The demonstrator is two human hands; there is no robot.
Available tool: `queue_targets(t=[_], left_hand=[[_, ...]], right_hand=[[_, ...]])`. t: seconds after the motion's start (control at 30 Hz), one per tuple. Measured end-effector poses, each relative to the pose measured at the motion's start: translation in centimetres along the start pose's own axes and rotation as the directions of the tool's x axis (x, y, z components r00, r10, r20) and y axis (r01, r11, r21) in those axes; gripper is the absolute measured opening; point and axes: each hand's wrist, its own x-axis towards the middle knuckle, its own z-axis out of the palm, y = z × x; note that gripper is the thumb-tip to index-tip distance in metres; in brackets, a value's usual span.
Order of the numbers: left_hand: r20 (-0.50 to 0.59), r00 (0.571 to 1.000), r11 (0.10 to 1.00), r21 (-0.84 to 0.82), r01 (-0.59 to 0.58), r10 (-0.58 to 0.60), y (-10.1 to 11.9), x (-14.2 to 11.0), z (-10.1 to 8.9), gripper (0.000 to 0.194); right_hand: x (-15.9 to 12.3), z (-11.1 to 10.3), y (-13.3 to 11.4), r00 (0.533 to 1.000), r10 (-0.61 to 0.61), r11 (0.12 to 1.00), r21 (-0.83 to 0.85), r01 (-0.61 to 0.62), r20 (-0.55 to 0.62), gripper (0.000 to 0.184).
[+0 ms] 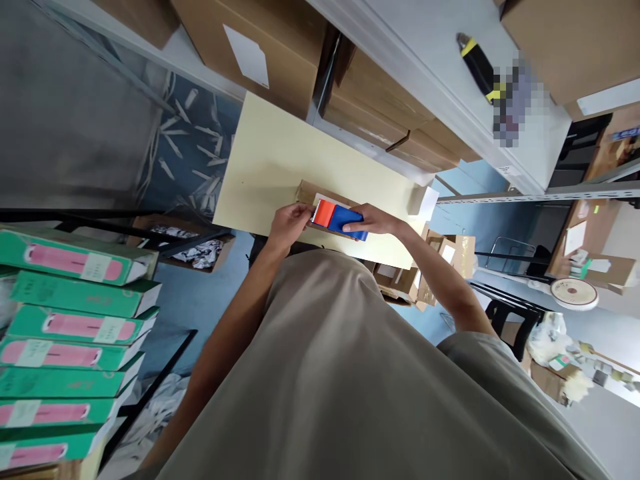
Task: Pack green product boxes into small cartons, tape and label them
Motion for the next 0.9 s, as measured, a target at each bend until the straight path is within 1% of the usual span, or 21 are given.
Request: queue_targets(t=[0.07, 0.13, 0.23, 0.37, 0.43, 0.5, 0.57, 0.63, 0.7, 0.8, 0.9], left_hand=[[-0.007, 0.999, 0.999, 0.021, -0.036, 0.036, 0.5, 0.1, 0.0, 0.020], [-0.030, 0.994, 0.993, 0.057, -0.104, 0.106, 0.9, 0.1, 0.0, 0.020], [-0.084, 0.975, 0.973, 0.125, -0.195, 0.206, 1.3, -0.1, 0.2, 0.020], [-0.145, 0.957, 0.957, 0.189, -0.222, 0.250, 1.1, -0.5, 0.1, 0.019], [-0.192, 0.944, 0.950, 0.217, -0.226, 0.269, 0.9, -0.3, -0.8, 0.021], [-0.260, 0.925, 0.945, 0.250, -0.212, 0.276, 0.6, 0.5, -2.4, 0.023], [-0.309, 0.919, 0.953, 0.254, -0.168, 0.245, 0.3, 1.5, -4.2, 0.024], [-0.299, 0.938, 0.973, 0.200, -0.116, 0.174, 0.3, 2.3, -5.7, 0.025], [-0.246, 0.962, 0.987, 0.130, -0.090, 0.120, 0.5, 2.5, -6.5, 0.028], [-0.165, 0.979, 0.992, 0.070, -0.107, 0.117, 1.3, 1.6, -6.8, 0.032], [-0.131, 0.982, 0.990, 0.043, -0.132, 0.136, 2.0, 0.8, -7.0, 0.033]], right_hand=[[-0.3, 0.0, -0.2, 1.000, 0.001, 1.000, -0.023, -0.002, -0.031, 0.066], [-0.5, 0.0, -0.5, 0.999, 0.005, 0.999, -0.039, -0.007, -0.053, 0.065], [-0.5, -0.1, -1.1, 0.998, 0.042, 0.999, 0.000, -0.042, -0.041, 0.066], [-0.4, -0.1, -2.2, 0.996, 0.092, 0.996, 0.004, -0.092, -0.010, 0.066], [-0.5, -0.3, -2.7, 0.994, 0.110, 0.993, -0.032, -0.111, -0.012, 0.066], [-0.8, -0.6, -3.0, 0.988, 0.153, 0.986, -0.060, -0.154, -0.013, 0.065], [-1.3, -1.0, -3.3, 0.976, 0.219, 0.974, -0.067, -0.218, -0.002, 0.064], [-2.3, -1.2, -3.8, 0.961, 0.278, 0.959, -0.065, -0.277, 0.005, 0.064], [-3.5, -1.2, -4.7, 0.950, 0.312, 0.946, -0.088, -0.312, -0.012, 0.064], [-5.5, -1.0, -6.6, 0.944, 0.318, 0.928, -0.175, -0.329, -0.090, 0.062], [-6.3, -1.0, -8.0, 0.941, 0.297, 0.913, -0.240, -0.329, -0.160, 0.059]])
